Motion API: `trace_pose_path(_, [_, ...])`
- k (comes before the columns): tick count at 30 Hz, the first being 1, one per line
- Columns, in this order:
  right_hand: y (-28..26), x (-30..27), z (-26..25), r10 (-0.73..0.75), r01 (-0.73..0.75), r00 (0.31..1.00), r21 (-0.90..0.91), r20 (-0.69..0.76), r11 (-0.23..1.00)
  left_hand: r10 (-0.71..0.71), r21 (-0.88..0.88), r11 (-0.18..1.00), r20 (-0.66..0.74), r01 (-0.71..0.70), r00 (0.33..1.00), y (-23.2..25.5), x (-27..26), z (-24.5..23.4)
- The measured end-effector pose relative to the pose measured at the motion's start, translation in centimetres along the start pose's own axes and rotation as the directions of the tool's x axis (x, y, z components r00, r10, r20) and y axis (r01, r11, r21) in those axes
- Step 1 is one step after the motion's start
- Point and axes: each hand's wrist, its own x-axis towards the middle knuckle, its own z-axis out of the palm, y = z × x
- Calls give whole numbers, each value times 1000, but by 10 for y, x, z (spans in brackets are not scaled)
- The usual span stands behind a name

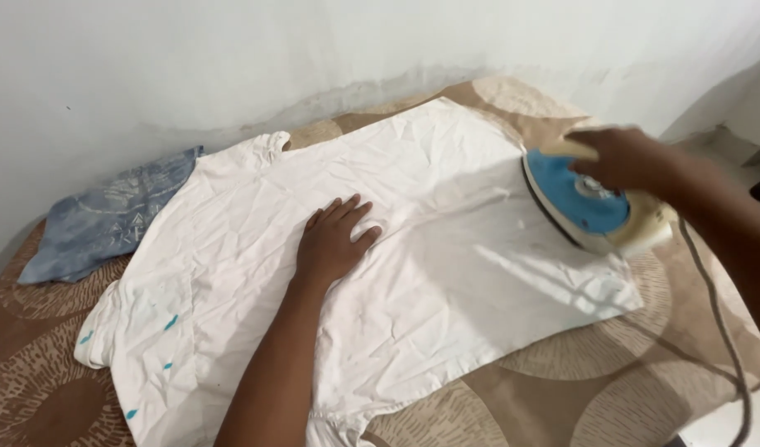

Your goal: Ironing a white collared shirt on a flat bed surface.

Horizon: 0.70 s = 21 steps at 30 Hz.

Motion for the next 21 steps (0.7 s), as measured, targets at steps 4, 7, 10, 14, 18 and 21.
trace_pose_path(4, [27,-81,13,86,-89,996,-93,-37,992,-21,-18,1000,-11,21,1000,-1,0,2])
trace_pose_path(7, [46,-106,16,119,-123,992,-92,-46,988,20,8,1000,-49,-19,999,-9,0,11])
trace_pose_path(10, [57,-110,29,162,-165,986,-96,-47,982,155,29,988,-30,-154,987,-25,4,14])
trace_pose_path(14, [-1,-118,18,146,-149,989,-112,-36,983,55,-45,998,147,-49,988,-52,-9,-21])
trace_pose_path(18, [-101,-117,17,32,-29,998,-73,48,997,-31,19,999,-211,36,977,-108,-33,-4])
trace_pose_path(21, [-185,-107,24,-135,136,986,-1,101,991,-132,-123,988,-326,96,936,-99,-47,-21])
